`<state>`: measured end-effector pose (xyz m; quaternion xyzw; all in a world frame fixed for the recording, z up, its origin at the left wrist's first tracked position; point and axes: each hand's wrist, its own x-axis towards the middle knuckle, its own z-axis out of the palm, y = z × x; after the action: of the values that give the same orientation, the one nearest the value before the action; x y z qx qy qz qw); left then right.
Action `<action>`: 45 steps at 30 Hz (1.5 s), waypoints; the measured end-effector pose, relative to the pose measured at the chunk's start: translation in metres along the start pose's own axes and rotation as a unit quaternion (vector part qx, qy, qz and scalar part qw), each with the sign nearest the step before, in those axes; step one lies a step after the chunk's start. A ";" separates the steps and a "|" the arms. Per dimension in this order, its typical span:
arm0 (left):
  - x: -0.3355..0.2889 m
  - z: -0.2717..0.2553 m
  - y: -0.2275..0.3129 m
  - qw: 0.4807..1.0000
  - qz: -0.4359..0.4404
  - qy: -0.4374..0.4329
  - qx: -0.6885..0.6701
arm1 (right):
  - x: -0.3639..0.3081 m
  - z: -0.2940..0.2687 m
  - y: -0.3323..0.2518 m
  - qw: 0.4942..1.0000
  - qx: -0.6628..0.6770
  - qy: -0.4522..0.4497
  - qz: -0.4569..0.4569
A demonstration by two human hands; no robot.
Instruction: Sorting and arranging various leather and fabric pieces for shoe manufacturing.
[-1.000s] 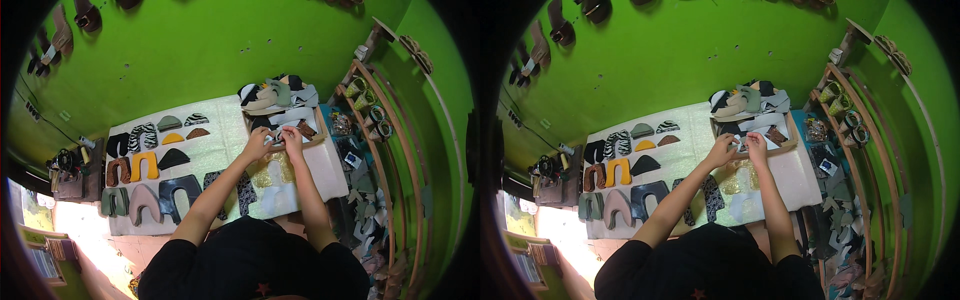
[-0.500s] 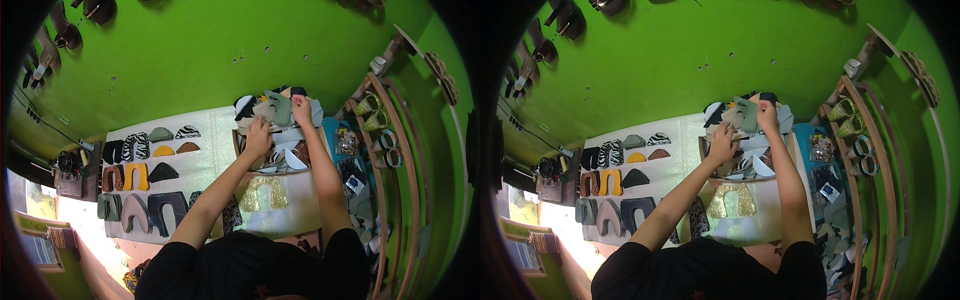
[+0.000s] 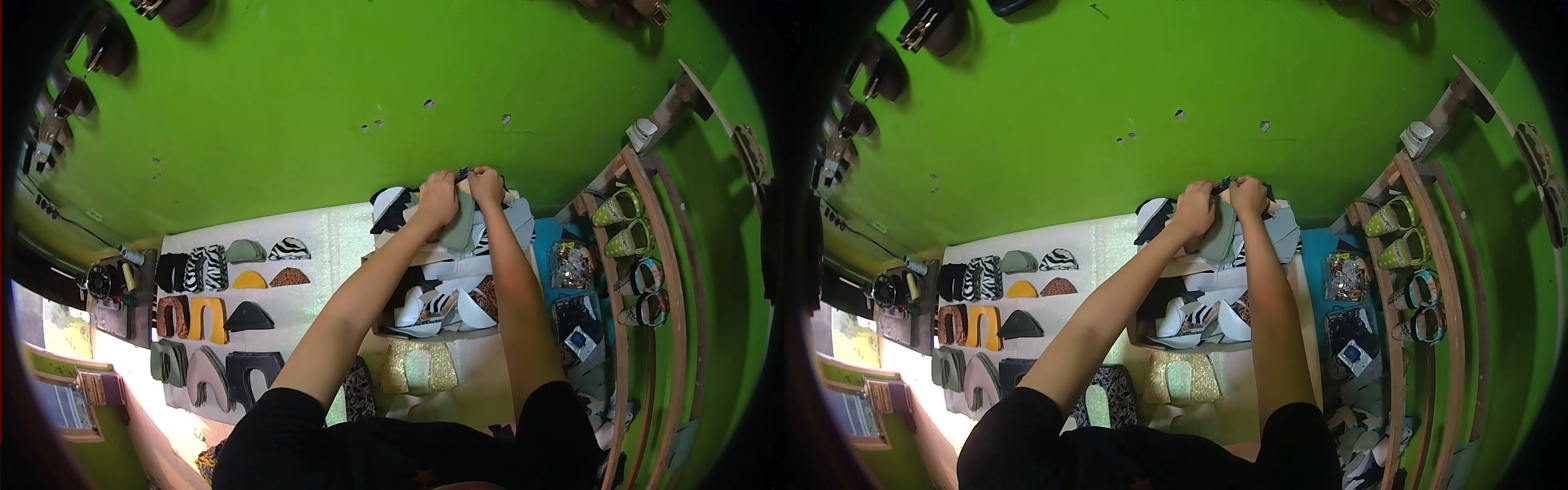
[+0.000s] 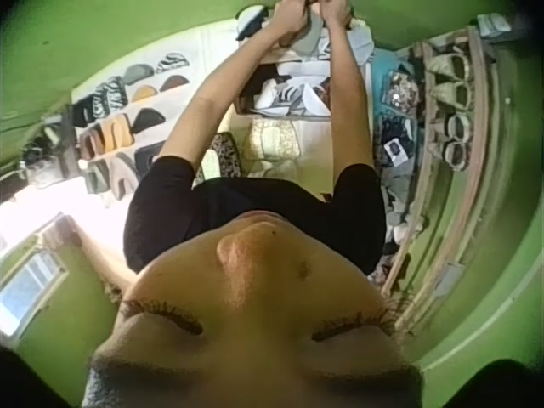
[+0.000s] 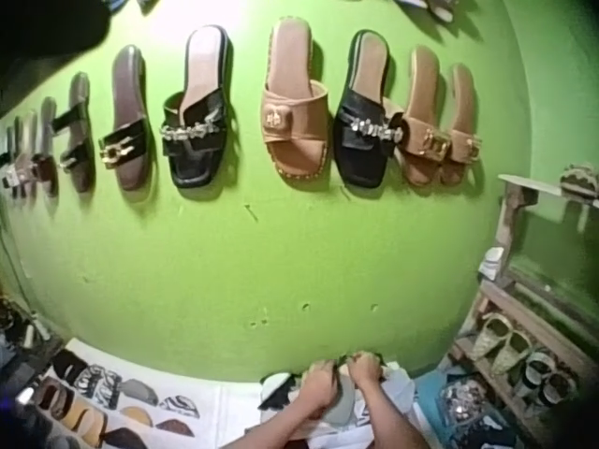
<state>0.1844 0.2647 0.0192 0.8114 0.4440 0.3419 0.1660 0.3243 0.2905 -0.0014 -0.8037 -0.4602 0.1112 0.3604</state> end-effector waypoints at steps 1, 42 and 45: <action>0.008 0.006 0.000 1.000 -0.018 -0.011 -0.010 | -0.002 -0.005 -0.002 1.000 -0.021 -0.002 0.018; 0.008 -0.124 0.051 0.929 -0.002 0.146 -0.340 | -0.072 -0.152 -0.122 0.884 0.194 0.084 -0.416; -0.010 -0.146 0.047 0.923 -0.030 0.158 -0.351 | -0.092 -0.163 -0.129 0.890 0.256 0.042 -0.375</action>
<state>0.1068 0.2258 0.1462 0.6231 0.3402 0.5942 0.3780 0.2720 0.1784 0.1887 -0.4552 -0.6673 0.0476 0.5876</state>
